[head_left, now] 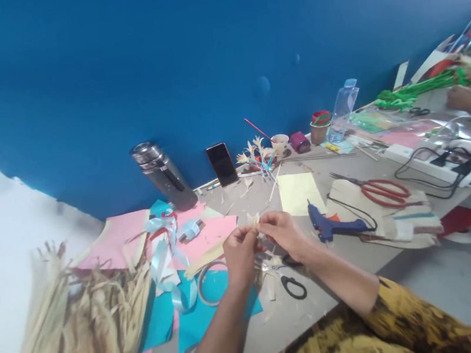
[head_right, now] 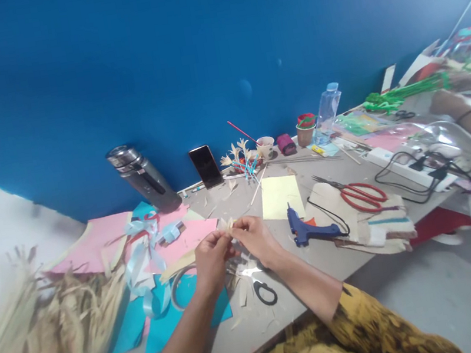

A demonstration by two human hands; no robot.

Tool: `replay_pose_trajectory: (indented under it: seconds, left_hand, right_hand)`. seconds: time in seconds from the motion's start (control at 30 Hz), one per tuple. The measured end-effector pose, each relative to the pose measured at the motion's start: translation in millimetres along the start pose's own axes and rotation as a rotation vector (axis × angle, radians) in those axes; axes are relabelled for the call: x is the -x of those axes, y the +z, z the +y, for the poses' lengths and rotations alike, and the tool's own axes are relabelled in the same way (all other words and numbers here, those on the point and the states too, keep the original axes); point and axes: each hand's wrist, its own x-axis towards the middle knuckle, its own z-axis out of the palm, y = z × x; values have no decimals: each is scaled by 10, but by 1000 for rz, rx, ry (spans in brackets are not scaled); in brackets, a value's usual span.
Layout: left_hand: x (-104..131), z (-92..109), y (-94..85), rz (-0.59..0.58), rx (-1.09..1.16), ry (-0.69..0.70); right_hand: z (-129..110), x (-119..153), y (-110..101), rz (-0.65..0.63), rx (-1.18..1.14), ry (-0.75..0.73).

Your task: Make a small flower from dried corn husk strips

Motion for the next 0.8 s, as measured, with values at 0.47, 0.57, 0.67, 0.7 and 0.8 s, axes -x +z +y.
replay_pose_trajectory:
  seconds: [0.47,0.57,0.67,0.7,0.8]
  left_hand:
    - [-11,28,-13,-192,147,-13]
    - [-7,33,-10,-194,171,-15]
    - [-1,39,-11,-199,174,-15]
    - [2,41,-11,-200,173,-14]
    - [11,46,-7,-198,166,-10]
  right_hand:
    - [29,2,-100,-128,-138,92]
    - [23,16,-108,-128,-122,82]
    - [38,13,-116,-127,-113,72]
    - [46,10,-118,-130,-114,68]
    - [66,10,-125,-134,-111,59]
